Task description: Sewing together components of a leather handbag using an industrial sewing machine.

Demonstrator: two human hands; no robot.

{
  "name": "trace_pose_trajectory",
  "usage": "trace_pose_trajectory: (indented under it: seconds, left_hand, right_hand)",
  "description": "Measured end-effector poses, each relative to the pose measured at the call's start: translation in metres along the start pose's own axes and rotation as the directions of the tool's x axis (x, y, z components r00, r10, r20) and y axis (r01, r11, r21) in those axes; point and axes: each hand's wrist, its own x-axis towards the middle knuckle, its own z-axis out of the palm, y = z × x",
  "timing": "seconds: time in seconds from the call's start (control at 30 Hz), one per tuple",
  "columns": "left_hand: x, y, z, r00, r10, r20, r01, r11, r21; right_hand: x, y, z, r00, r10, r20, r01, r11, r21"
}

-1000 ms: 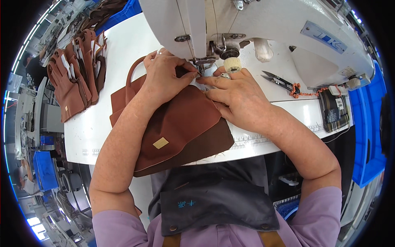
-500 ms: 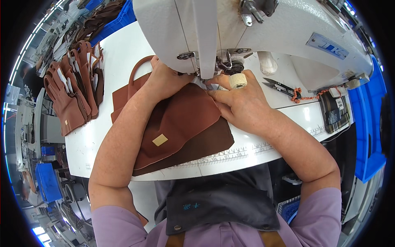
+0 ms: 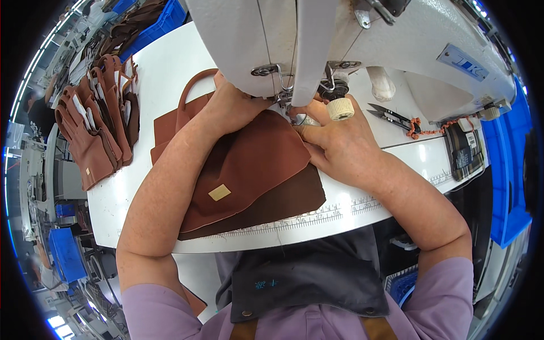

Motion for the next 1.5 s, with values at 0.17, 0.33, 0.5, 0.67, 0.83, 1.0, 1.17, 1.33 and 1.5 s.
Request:
trace_pose_trajectory:
  seconds: [0.17, 0.33, 0.5, 0.67, 0.83, 1.0, 1.17, 1.33, 1.5]
  left_hand:
    - [-0.001, -0.002, 0.001, 0.996, -0.087, 0.036, 0.087, 0.996, -0.014]
    - [0.0, 0.005, -0.002, 0.997, -0.066, 0.05, 0.066, 0.998, 0.005]
    - [-0.001, 0.019, -0.006, 0.987, -0.132, 0.089, 0.141, 0.984, -0.107]
    - [-0.003, 0.026, -0.01, 0.978, -0.176, 0.112, 0.189, 0.974, -0.126]
    - [-0.007, 0.026, -0.013, 0.986, -0.138, 0.092, 0.14, 0.99, -0.012]
    - [-0.013, 0.027, -0.009, 0.986, -0.152, 0.067, 0.157, 0.985, -0.077]
    - [-0.014, 0.027, -0.008, 0.973, -0.214, 0.088, 0.221, 0.972, -0.085]
    - [-0.013, 0.027, -0.008, 0.982, -0.179, 0.065, 0.184, 0.981, -0.066]
    - [-0.011, 0.031, -0.007, 0.982, -0.183, 0.045, 0.186, 0.981, -0.053]
  right_hand:
    - [-0.001, 0.0, -0.001, 0.998, 0.02, 0.055, -0.019, 1.0, -0.01]
    - [0.0, -0.001, -0.003, 0.998, 0.007, 0.056, -0.005, 1.0, -0.025]
    - [0.0, -0.002, -0.003, 0.998, 0.003, 0.059, -0.002, 1.0, -0.007]
    - [-0.001, -0.002, -0.003, 0.998, 0.009, 0.068, -0.01, 1.0, 0.019]
    - [-0.002, -0.001, -0.003, 0.996, 0.014, 0.091, -0.017, 1.0, 0.024]
    - [-0.003, 0.001, -0.004, 0.989, 0.018, 0.147, -0.022, 0.999, 0.025]
    - [-0.004, -0.001, -0.002, 0.991, 0.015, 0.13, -0.018, 1.0, 0.024]
    - [-0.004, 0.0, -0.002, 0.991, 0.012, 0.137, -0.013, 1.0, 0.012]
    - [-0.004, 0.0, -0.003, 0.99, 0.011, 0.144, -0.009, 1.0, -0.015]
